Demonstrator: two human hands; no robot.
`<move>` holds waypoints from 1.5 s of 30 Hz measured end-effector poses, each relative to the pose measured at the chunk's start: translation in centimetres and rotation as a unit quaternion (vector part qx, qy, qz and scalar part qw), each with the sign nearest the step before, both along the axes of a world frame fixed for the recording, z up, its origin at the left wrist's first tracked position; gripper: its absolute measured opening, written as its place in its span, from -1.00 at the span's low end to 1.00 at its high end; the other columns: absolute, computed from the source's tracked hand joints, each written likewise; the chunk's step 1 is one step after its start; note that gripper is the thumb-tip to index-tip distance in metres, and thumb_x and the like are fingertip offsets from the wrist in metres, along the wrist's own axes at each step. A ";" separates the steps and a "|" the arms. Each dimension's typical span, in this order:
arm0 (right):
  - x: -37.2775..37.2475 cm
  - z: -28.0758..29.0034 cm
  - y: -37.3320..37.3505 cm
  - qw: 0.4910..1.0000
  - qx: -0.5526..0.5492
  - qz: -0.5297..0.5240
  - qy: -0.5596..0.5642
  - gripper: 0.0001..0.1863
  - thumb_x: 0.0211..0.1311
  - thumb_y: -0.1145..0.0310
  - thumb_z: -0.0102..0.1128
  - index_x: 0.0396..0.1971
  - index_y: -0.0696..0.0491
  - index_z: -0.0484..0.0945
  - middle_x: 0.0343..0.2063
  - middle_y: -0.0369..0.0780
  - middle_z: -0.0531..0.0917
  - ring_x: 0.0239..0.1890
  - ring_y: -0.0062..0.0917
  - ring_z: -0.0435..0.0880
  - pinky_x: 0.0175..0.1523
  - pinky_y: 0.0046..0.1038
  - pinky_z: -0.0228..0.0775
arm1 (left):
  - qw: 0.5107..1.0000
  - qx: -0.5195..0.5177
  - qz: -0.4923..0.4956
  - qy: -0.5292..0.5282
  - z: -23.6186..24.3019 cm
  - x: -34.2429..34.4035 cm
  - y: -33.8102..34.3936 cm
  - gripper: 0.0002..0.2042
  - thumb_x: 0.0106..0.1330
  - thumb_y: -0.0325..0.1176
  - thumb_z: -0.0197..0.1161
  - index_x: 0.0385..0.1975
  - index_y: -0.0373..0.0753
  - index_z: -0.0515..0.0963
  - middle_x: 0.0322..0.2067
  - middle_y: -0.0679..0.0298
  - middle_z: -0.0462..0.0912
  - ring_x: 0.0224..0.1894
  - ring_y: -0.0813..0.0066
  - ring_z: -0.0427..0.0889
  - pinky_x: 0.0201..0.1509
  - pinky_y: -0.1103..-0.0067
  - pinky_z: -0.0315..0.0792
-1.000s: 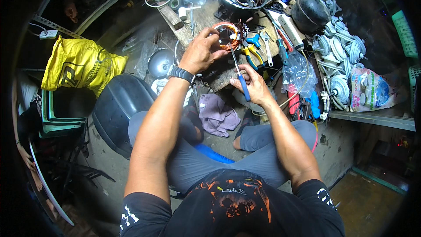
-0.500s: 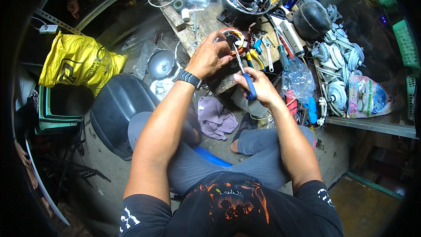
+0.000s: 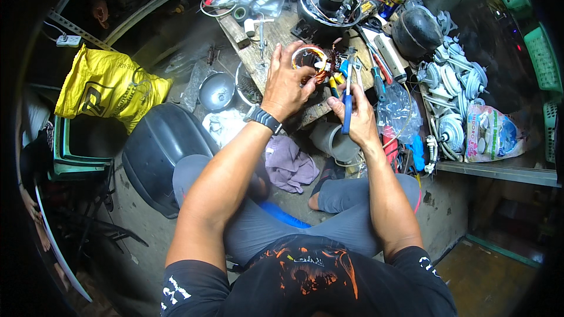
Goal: The person uses scissors to strip the insulation from multiple wires on an electrical coil while sitting at a cluttered workbench.
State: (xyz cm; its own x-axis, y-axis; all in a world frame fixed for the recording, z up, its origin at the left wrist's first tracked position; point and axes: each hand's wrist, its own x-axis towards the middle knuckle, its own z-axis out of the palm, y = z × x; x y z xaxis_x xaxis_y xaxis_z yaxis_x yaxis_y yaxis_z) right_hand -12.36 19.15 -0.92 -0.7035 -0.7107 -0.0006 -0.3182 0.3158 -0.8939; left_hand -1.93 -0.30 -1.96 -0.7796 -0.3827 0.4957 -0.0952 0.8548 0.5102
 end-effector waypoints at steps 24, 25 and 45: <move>-2.2 -1.3 -6.2 0.927 -0.040 -0.043 0.369 -0.24 0.09 0.15 0.58 0.22 0.14 0.41 -0.11 0.05 0.70 -0.13 0.05 0.75 -0.09 -0.08 0.64 | 0.998 -0.038 -0.035 0.037 -0.3 0.5 -0.3 -0.84 0.22 -0.53 0.42 -0.29 -0.34 0.56 0.36 -0.05 0.35 0.43 -0.19 0.33 0.45 0.15 0.36; -2.3 -1.5 -6.3 0.923 -0.042 -0.050 0.379 -0.26 0.10 0.18 0.57 0.22 0.14 0.42 -0.13 0.05 0.70 -0.14 0.04 0.76 -0.10 -0.08 0.64 | 0.998 -0.037 -0.041 0.040 -0.2 0.5 -0.3 -0.85 0.23 -0.53 0.41 -0.29 -0.35 0.56 0.36 -0.05 0.34 0.40 -0.16 0.37 0.42 0.16 0.39; -2.4 -1.0 -6.4 0.972 -0.041 -0.084 0.213 -0.25 0.04 0.42 0.54 0.24 0.09 0.35 -0.15 0.11 0.72 -0.10 0.05 0.77 -0.02 -0.09 0.59 | 0.992 0.072 -0.089 0.047 -1.7 0.8 -2.1 -0.83 0.17 -0.57 0.49 -0.26 -0.22 0.69 0.41 0.00 0.28 0.41 -0.05 0.39 0.36 0.27 0.48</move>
